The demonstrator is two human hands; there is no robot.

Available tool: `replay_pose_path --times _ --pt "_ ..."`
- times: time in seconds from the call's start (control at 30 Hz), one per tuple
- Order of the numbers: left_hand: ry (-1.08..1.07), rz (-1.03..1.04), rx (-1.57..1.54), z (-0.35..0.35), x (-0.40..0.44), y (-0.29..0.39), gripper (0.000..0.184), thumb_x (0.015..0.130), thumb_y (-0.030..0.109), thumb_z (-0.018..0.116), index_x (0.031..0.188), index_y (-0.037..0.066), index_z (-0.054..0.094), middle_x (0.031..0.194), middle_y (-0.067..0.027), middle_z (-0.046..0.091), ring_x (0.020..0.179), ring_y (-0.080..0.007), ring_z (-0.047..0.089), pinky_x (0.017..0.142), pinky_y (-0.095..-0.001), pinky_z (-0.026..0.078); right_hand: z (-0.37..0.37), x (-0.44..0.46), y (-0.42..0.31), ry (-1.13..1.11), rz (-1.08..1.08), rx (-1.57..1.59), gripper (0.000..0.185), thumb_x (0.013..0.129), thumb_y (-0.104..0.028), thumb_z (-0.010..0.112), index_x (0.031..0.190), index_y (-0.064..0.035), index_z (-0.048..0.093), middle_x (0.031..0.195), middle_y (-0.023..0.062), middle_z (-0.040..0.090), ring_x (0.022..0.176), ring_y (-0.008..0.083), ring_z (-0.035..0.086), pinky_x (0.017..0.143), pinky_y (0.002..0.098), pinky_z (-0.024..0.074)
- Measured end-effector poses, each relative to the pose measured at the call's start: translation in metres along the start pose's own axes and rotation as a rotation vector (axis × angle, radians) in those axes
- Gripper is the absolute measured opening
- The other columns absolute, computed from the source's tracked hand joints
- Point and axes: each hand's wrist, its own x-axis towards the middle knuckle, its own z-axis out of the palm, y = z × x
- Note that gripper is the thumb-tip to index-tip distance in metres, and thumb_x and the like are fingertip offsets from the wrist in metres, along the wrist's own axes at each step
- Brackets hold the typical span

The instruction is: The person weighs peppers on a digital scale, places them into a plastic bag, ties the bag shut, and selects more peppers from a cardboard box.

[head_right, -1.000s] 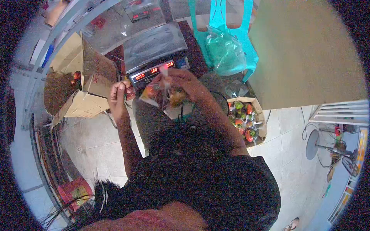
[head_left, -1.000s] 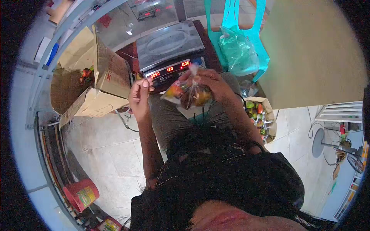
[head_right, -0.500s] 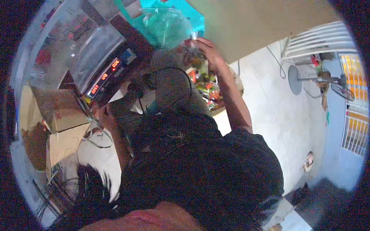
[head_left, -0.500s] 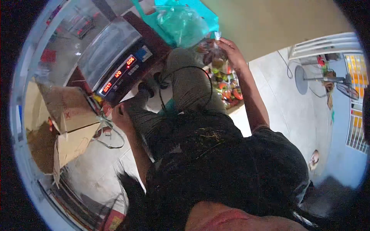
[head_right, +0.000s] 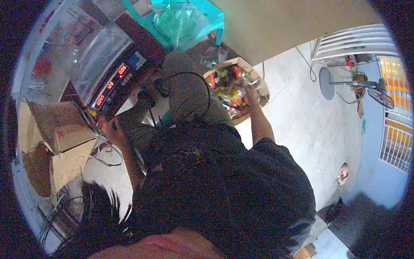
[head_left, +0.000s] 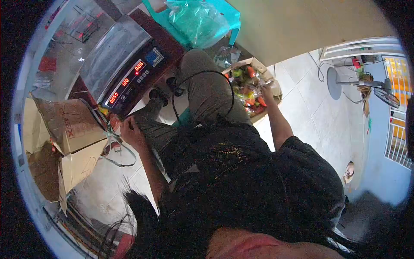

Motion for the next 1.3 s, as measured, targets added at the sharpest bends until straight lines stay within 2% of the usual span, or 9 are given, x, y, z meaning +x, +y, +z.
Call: replay_pose_path --times 0.13,0.23,0.27,0.3,0.37,0.67,0.97,1.17,1.3 --pt "-0.024 0.018 0.041 -0.001 0.002 0.004 0.015 0.087 0.016 0.060 0.089 0.003 0.066 0.087 -0.0135 0.065 0.083 -0.0302 0.061 0.074 -0.0400 0.047 -0.012 0.006 0.076 0.111 -0.282 0.126 0.024 0.085 -0.018 0.057 0.105 -0.0047 0.062 0.084 0.0052 0.061 0.064 0.0173 0.056 0.057 0.0315 0.0487" --pt "-0.016 0.060 0.044 0.000 0.005 0.002 0.014 0.087 0.015 0.060 0.089 0.003 0.066 0.086 -0.0131 0.065 0.082 -0.0301 0.061 0.074 -0.0400 0.047 -0.028 -0.007 0.078 0.116 0.076 -0.261 0.030 0.084 -0.020 0.057 0.108 -0.0031 0.060 0.084 0.0080 0.061 0.067 0.0186 0.057 0.061 0.0326 0.0493" --pt "-0.007 0.059 0.045 0.000 0.005 0.002 0.014 0.087 0.015 0.060 0.089 0.003 0.066 0.086 -0.0131 0.065 0.081 -0.0302 0.061 0.074 -0.0400 0.047 -0.021 -0.011 0.084 0.215 0.065 -0.149 0.049 0.082 -0.048 0.053 0.092 -0.0018 0.066 0.090 0.0239 0.066 0.086 0.0394 0.064 0.075 0.0473 0.0485" --pt "0.006 0.055 0.051 -0.001 0.003 0.000 0.014 0.087 0.015 0.060 0.089 0.003 0.066 0.085 -0.0131 0.065 0.081 -0.0303 0.061 0.073 -0.0400 0.047 -0.033 -0.032 0.054 0.087 0.057 -0.290 0.055 0.082 -0.054 0.052 0.092 -0.0024 0.067 0.090 0.0260 0.065 0.085 0.0422 0.063 0.075 0.0479 0.0490" --pt "0.011 0.040 -0.035 0.001 0.001 -0.005 0.014 0.087 0.016 0.060 0.090 0.004 0.066 0.084 -0.0129 0.064 0.080 -0.0301 0.061 0.073 -0.0400 0.046 -0.024 -0.054 0.035 0.207 -0.122 -0.442 0.041 0.087 -0.030 0.055 0.109 0.0035 0.057 0.089 0.0218 0.065 0.082 0.0357 0.063 0.074 0.0442 0.0483" --pt "0.036 -0.023 -0.064 0.005 0.000 -0.010 0.014 0.086 0.017 0.059 0.086 0.005 0.066 0.081 -0.0112 0.061 0.078 -0.0306 0.058 0.071 -0.0416 0.044 0.028 -0.064 -0.079 0.195 0.114 -0.714 0.040 0.086 -0.037 0.058 0.093 0.0015 0.068 0.092 0.0241 0.066 0.090 0.0374 0.064 0.077 0.0475 0.0477" --pt "0.055 -0.024 0.049 0.003 0.001 -0.009 0.014 0.084 0.020 0.061 0.085 0.007 0.065 0.083 -0.0121 0.060 0.082 -0.0320 0.057 0.073 -0.0424 0.043 0.084 -0.016 -0.247 0.224 -0.653 -0.274 0.024 0.086 -0.024 0.060 0.097 -0.0034 0.063 0.084 0.0141 0.067 0.071 0.0273 0.064 0.066 0.0386 0.0494" --pt "0.089 -0.033 -0.007 -0.001 0.001 -0.002 0.012 0.083 0.018 0.061 0.084 0.007 0.065 0.081 -0.0126 0.059 0.081 -0.0325 0.057 0.073 -0.0427 0.042 0.142 0.001 -0.354 -0.013 -0.626 0.318 0.027 0.090 -0.024 0.056 0.094 0.0022 0.062 0.079 0.0135 0.066 0.068 0.0218 0.063 0.060 0.0371 0.0478" --pt "0.081 -0.017 0.039 0.000 0.001 -0.005 0.010 0.082 0.016 0.062 0.083 0.007 0.065 0.079 -0.0124 0.059 0.080 -0.0326 0.057 0.072 -0.0431 0.042 0.173 -0.002 -0.385 0.028 -0.647 0.224 0.030 0.090 -0.026 0.057 0.092 0.0029 0.062 0.077 0.0142 0.066 0.069 0.0233 0.063 0.064 0.0374 0.0477"
